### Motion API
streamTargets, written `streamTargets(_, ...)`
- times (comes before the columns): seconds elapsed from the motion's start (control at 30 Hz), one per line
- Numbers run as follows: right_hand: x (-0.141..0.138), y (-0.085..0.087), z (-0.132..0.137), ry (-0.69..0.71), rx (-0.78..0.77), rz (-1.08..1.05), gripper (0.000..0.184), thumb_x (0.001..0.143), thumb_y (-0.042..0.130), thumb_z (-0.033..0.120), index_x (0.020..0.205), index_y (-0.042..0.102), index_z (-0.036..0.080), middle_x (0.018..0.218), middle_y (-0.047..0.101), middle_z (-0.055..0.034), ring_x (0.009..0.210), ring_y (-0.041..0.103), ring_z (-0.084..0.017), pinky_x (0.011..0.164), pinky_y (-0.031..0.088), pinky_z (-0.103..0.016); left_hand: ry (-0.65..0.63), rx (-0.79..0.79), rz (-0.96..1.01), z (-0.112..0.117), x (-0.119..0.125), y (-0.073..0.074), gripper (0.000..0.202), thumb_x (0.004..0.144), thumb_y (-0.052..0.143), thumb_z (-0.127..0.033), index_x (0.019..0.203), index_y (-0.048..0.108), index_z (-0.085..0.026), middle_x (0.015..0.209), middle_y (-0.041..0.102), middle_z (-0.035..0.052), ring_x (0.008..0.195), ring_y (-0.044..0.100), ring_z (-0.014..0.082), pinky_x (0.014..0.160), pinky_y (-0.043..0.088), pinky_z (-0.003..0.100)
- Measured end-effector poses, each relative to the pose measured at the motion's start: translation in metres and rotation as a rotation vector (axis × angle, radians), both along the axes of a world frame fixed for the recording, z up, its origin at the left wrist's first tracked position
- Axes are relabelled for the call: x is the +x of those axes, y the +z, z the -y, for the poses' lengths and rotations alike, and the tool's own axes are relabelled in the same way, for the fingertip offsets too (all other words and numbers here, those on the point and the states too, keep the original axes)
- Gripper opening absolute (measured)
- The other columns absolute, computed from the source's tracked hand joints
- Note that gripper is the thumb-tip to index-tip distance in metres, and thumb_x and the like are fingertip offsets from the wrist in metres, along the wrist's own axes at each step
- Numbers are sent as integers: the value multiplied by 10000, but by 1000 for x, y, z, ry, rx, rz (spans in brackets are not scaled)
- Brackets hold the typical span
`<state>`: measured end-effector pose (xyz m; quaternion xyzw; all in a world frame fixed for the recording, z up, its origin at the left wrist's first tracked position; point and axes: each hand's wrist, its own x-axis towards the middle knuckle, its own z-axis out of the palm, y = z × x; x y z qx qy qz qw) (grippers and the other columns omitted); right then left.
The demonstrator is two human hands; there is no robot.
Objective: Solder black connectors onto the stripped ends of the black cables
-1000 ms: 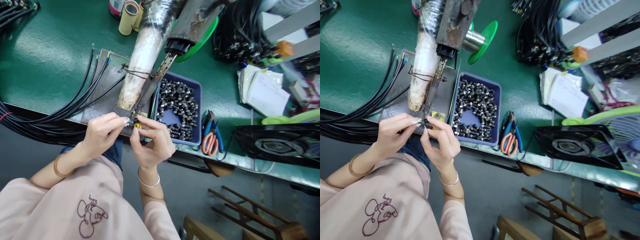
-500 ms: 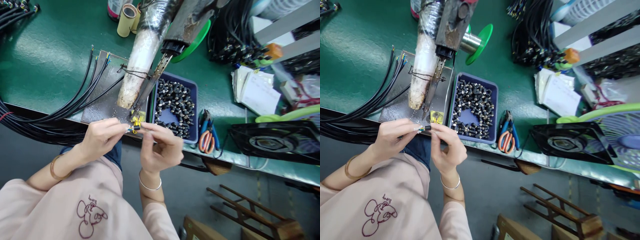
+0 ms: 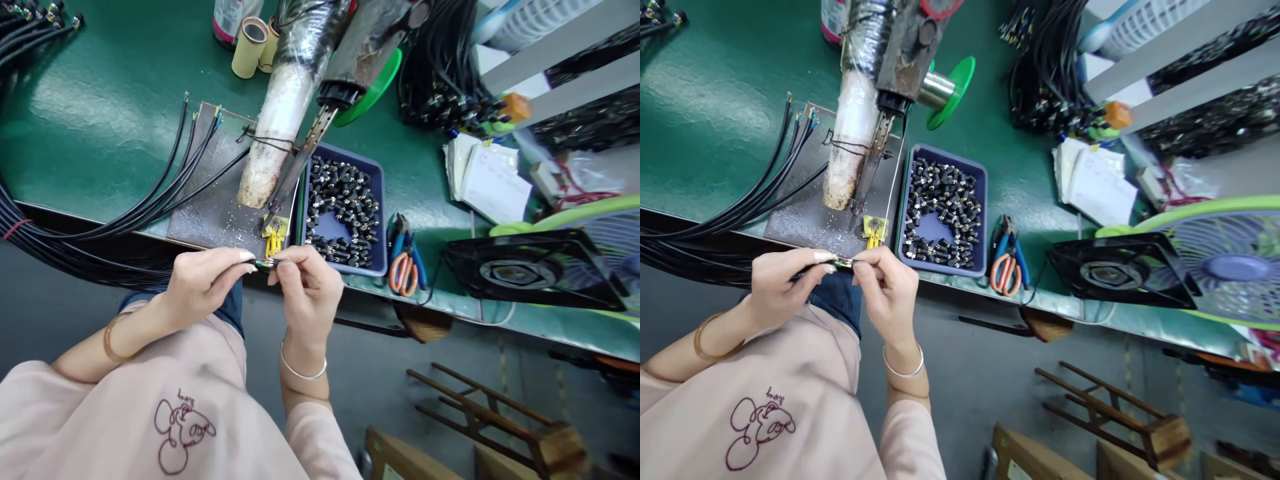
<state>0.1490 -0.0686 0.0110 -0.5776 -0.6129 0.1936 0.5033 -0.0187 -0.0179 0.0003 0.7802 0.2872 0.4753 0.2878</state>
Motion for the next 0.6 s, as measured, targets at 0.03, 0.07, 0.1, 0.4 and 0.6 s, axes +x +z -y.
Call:
streamTargets(0.03,-2,-4,0,-26,58,54,169,977,582,287,844,658,214,622,617,58,479,521,-64,462,386,-185,-42,-197,34,1,-1,3,117,942,600,-147,852,674,-139,692,736,20,535,634,76,541,503,159)
streamTargets(0.07,-3,-9,0,-44,107,106,132,967,597,275,875,673,220,663,645,49,509,556,-70,479,408,-188,-94,-404,68,0,-2,5,127,931,602,-160,828,673,-135,637,708,5,467,583,63,481,474,152)
streamTargets(0.1,-4,-12,0,-51,134,143,108,961,607,264,898,686,225,688,664,44,525,579,-74,488,424,-189,-153,-596,98,-1,-3,8,126,917,606,-176,822,676,-131,597,682,-6,417,532,54,432,442,149)
streamTargets(0.4,-8,5,10,-217,103,188,137,931,654,270,817,699,210,575,605,71,417,478,-48,414,331,-198,-185,-728,182,-9,-4,6,105,818,701,-196,746,727,-124,653,666,19,569,551,93,535,459,196)
streamTargets(0.6,-20,10,5,-129,75,369,137,915,617,127,792,601,184,621,640,67,507,565,-33,481,376,-160,-62,-275,52,-2,-1,1,157,892,619,-151,758,701,-138,645,616,3,558,477,87,555,405,214)
